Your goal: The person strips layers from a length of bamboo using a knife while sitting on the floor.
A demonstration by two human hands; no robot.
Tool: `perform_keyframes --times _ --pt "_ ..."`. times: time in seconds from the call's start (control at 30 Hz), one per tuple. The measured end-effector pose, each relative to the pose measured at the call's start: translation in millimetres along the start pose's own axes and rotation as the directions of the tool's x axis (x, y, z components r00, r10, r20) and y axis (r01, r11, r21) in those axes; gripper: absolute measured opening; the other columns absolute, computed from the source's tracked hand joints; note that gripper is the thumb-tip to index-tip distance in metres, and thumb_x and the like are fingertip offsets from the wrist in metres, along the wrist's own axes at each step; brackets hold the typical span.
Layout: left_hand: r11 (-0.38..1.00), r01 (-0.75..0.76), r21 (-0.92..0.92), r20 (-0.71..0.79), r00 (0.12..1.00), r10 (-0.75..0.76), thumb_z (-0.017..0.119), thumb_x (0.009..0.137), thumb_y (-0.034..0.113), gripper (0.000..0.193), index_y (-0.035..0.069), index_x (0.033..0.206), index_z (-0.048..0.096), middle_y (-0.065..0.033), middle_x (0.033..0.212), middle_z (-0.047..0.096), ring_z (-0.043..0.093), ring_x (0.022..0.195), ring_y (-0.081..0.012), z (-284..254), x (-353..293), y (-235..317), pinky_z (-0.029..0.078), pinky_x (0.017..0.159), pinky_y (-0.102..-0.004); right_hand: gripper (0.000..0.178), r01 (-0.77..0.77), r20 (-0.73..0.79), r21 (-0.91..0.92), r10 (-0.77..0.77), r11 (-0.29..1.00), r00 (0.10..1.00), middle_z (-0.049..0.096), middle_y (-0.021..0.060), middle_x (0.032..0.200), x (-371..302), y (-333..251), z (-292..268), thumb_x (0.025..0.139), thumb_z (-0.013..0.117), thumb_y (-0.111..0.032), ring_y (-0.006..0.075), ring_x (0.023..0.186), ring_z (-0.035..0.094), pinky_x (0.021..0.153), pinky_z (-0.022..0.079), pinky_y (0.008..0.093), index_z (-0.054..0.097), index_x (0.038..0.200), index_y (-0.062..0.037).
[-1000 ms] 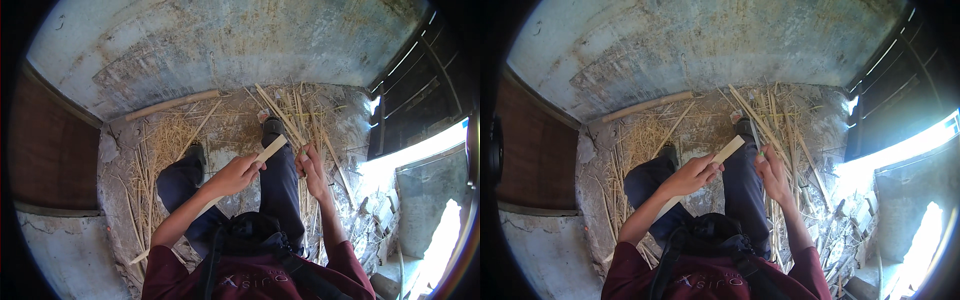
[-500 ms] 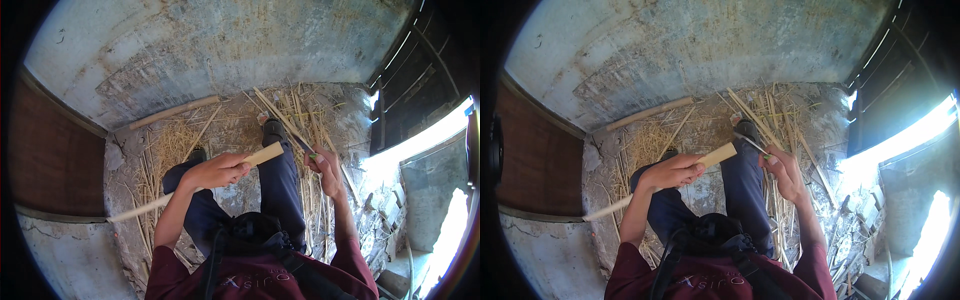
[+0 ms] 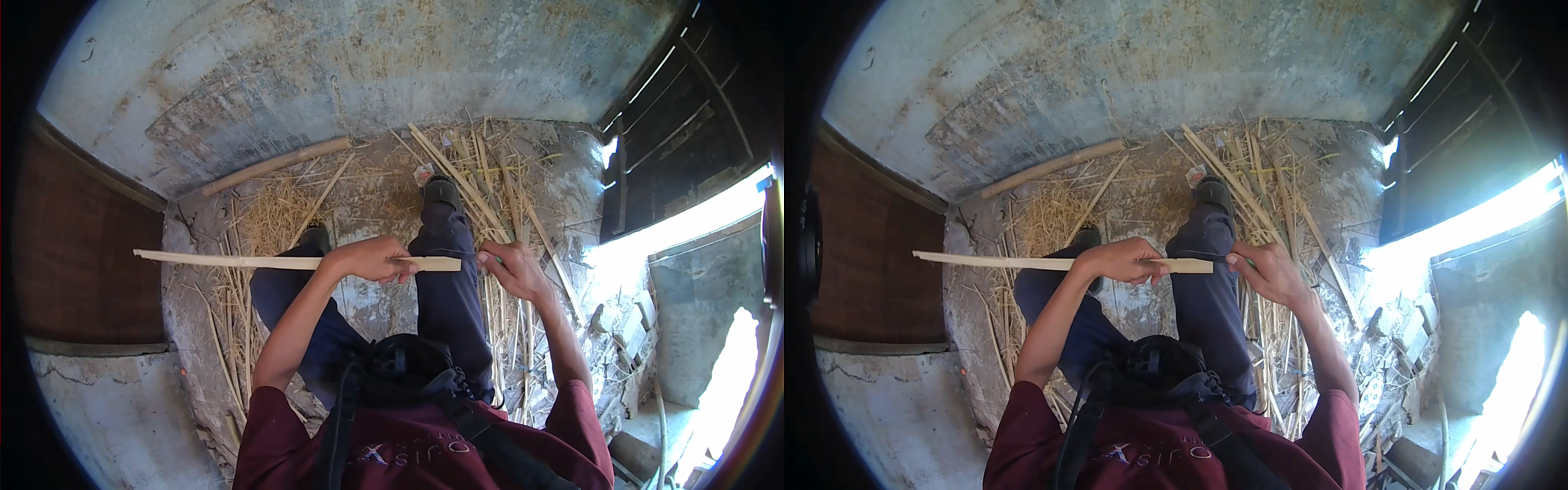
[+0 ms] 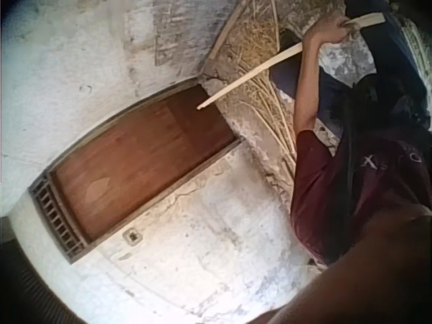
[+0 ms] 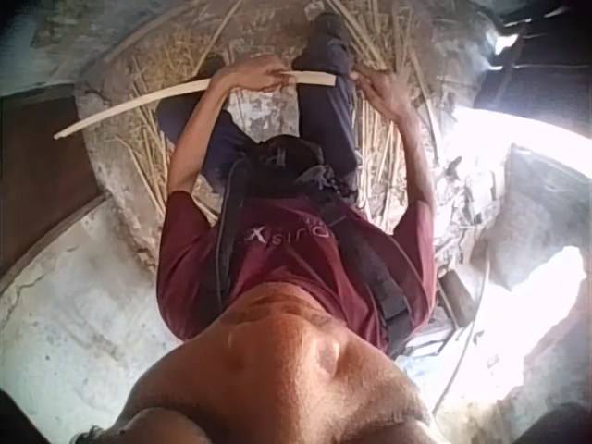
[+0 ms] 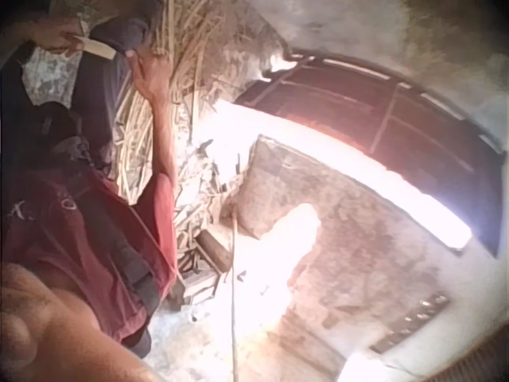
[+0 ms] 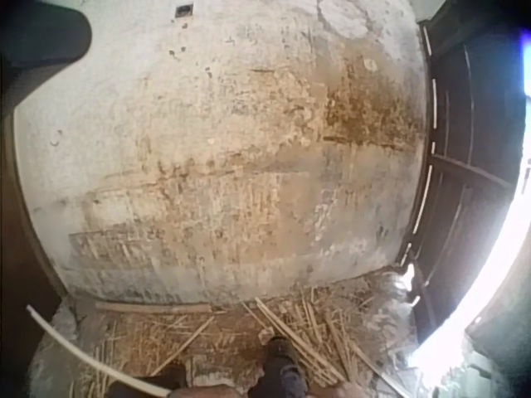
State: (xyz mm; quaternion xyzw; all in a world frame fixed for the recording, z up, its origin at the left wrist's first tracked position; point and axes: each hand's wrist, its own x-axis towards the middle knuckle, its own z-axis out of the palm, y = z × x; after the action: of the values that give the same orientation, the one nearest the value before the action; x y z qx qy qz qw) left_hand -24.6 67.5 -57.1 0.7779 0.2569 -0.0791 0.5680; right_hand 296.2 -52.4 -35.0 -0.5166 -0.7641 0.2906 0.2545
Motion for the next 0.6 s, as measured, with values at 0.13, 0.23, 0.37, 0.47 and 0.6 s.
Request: perform_keyframes --times 0.13,0.23,0.37,0.47,0.6 --pt "0.999 0.009 0.034 -0.002 1.0 -0.009 0.062 0.113 0.04 0.048 0.002 0.086 0.074 -0.0012 0.059 0.057 0.054 0.055 -0.0127 -3.3 7.6 -3.4 0.046 0.059 -0.0349 0.027 0.033 -0.03 -0.151 -0.038 0.988 0.999 0.065 0.0193 0.072 2.9 15.9 13.6 0.112 0.06 -0.027 0.043 0.071 0.068 0.066 0.049 0.0518 0.067 0.1 -0.0042" --pt "0.999 -0.012 0.035 -0.007 1.0 0.012 0.064 0.111 0.038 0.045 0.002 0.088 0.076 -0.0044 0.065 0.062 0.058 0.06 -0.0149 -5.0 12.6 -10.4 0.048 0.062 -0.0366 0.026 0.064 -0.041 -0.164 -0.071 0.984 0.997 0.066 0.0185 0.073 3.2 19.3 16.4 0.112 0.061 -0.028 0.0427 0.071 0.068 0.065 0.05 0.0512 0.066 0.1 -0.005" --pt "0.992 -0.072 0.099 -0.025 0.997 0.075 0.063 0.113 0.037 0.043 0.002 0.09 0.075 -0.0058 0.072 0.066 0.061 0.064 -0.0155 -7.8 17.6 -6.3 0.049 0.063 -0.0362 0.026 0.084 -0.073 -0.232 -0.103 0.969 0.992 0.066 0.0165 0.073 2.2 23.4 19.6 0.111 0.062 -0.03 0.0412 0.068 0.068 0.063 0.052 0.0499 0.066 0.1 -0.0061" --pt "0.977 -0.138 0.162 -0.056 0.987 0.149 0.063 0.113 0.034 0.039 0.002 0.095 0.076 -0.0076 0.073 0.068 0.065 0.066 -0.0178 -6.3 15.7 -7.6 0.05 0.064 -0.0376 0.027 0.088 -0.097 -0.273 -0.118 0.958 0.988 0.067 0.0151 0.073 2.6 23.8 23.0 0.111 0.063 -0.032 0.0399 0.067 0.069 0.061 0.053 0.0493 0.066 0.1 -0.0075" --pt "0.991 0.04 0.128 -0.011 0.999 -0.039 0.062 0.113 0.03 0.035 0.001 0.098 0.076 -0.0092 0.072 0.069 0.068 0.066 -0.02 -13.5 5.1 14.6 0.052 0.066 -0.0398 0.029 0.08 -0.105 -0.319 -0.119 0.944 0.987 0.067 0.0136 0.073 0.7 29.1 26.1 0.111 0.063 -0.034 0.0392 0.065 0.069 0.06 0.053 0.0497 0.066 0.099 -0.009"
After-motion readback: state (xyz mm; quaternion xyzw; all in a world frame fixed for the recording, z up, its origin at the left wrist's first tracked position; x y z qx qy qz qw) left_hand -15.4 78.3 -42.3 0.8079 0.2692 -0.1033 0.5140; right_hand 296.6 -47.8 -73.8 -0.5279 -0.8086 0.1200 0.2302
